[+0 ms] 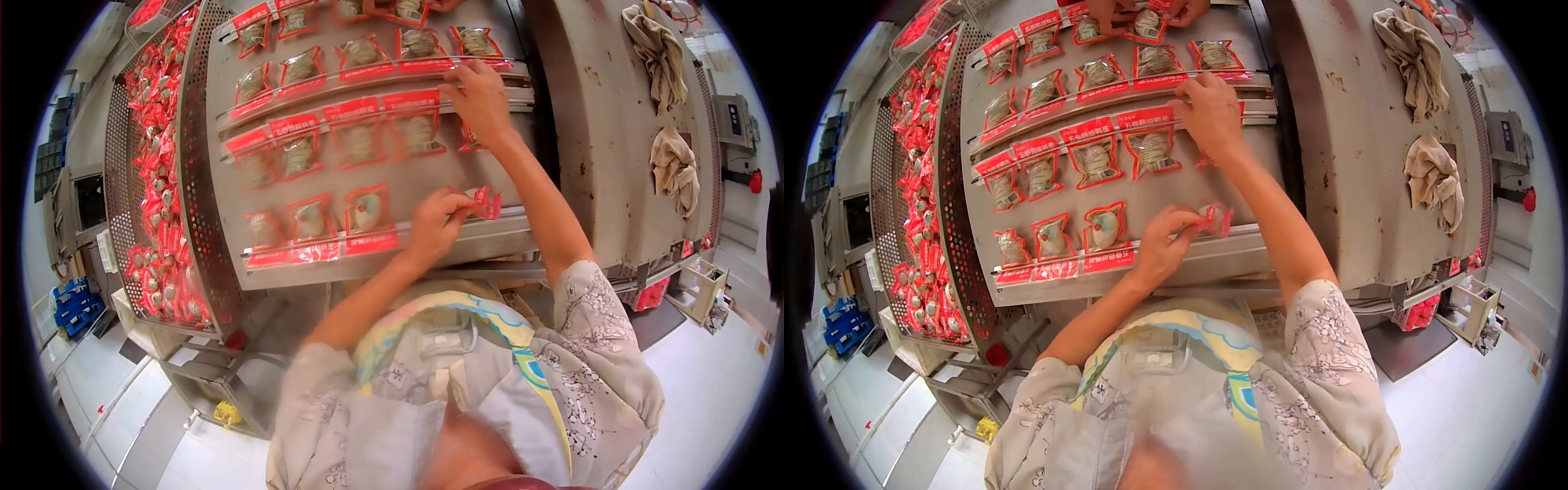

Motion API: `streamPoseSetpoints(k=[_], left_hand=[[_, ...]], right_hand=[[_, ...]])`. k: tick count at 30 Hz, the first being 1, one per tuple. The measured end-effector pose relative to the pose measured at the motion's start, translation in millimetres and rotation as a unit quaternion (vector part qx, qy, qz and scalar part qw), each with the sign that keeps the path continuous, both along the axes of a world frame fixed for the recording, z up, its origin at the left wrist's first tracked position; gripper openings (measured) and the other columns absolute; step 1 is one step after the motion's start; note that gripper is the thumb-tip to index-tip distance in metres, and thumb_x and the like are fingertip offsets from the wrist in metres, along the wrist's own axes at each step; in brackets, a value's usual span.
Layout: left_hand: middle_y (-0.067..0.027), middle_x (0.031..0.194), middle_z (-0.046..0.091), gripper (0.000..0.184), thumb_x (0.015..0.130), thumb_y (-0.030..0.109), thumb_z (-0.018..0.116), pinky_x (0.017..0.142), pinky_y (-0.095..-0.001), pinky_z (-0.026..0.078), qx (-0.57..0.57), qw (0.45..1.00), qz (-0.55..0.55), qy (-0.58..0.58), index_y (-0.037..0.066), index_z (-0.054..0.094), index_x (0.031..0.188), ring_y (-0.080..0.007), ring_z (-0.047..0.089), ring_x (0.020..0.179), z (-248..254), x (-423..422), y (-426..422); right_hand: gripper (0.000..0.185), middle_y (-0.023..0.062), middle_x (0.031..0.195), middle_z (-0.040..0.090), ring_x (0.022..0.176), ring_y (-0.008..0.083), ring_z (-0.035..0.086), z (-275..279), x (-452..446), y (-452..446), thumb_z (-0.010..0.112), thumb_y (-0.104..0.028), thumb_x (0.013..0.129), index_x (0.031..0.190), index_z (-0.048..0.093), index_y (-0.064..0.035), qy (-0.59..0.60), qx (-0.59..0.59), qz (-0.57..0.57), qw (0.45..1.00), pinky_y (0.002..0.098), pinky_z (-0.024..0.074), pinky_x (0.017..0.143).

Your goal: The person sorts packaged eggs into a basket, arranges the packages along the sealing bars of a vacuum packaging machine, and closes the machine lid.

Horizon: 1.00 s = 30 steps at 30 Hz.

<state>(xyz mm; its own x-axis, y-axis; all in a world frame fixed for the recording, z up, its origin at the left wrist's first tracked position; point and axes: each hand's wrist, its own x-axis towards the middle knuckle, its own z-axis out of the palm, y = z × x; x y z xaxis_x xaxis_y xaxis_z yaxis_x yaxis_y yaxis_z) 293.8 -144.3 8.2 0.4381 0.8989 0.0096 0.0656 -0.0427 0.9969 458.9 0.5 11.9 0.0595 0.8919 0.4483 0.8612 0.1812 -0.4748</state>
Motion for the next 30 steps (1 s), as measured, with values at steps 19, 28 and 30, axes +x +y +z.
streamPoseSetpoints(k=[19, 28, 30], left_hand=[[0.0035, 0.077, 0.060, 0.029, 0.084, 0.035, 0.070, 0.048, -0.0187, 0.035, -0.396, 0.874, -0.205, 0.191, 0.009, 0.061, 0.094, -0.0035, 0.054, 0.061, -5.4, -53.0, 28.4], [0.0055, 0.066, 0.054, 0.023, 0.080, 0.028, 0.074, 0.038, -0.0155, 0.029, -0.575, 0.759, -0.269, 0.143, 0.012, 0.062, 0.088, -0.0018, 0.042, 0.047, 7.7, -39.7, 47.7], [0.0040, 0.069, 0.058, 0.021, 0.079, 0.025, 0.074, 0.043, -0.0181, 0.036, -0.597, 0.744, -0.290, 0.074, 0.010, 0.064, 0.091, -0.0046, 0.048, 0.052, -10.1, -45.3, 43.5]], right_hand=[[0.038, 0.0003, 0.065, 0.061, 0.051, 0.0045, 0.053, 16.7, 3.0, -195.3, 0.066, -0.043, 0.086, 0.079, 0.064, -0.0056, 0.515, -0.607, -0.090, 0.598, 0.0181, 0.0368, 0.043], [0.026, -0.0009, 0.078, 0.065, 0.060, 0.0065, 0.059, -0.8, -11.7, -217.3, 0.068, -0.030, 0.087, 0.102, 0.062, -0.0080, 0.732, -0.496, -0.075, 0.461, 0.0189, 0.0459, 0.049], [0.026, -0.0012, 0.079, 0.064, 0.063, 0.0062, 0.059, -0.1, -6.0, -213.1, 0.068, -0.029, 0.087, 0.103, 0.062, -0.0082, 0.725, -0.487, -0.055, 0.484, 0.0197, 0.0463, 0.053]])
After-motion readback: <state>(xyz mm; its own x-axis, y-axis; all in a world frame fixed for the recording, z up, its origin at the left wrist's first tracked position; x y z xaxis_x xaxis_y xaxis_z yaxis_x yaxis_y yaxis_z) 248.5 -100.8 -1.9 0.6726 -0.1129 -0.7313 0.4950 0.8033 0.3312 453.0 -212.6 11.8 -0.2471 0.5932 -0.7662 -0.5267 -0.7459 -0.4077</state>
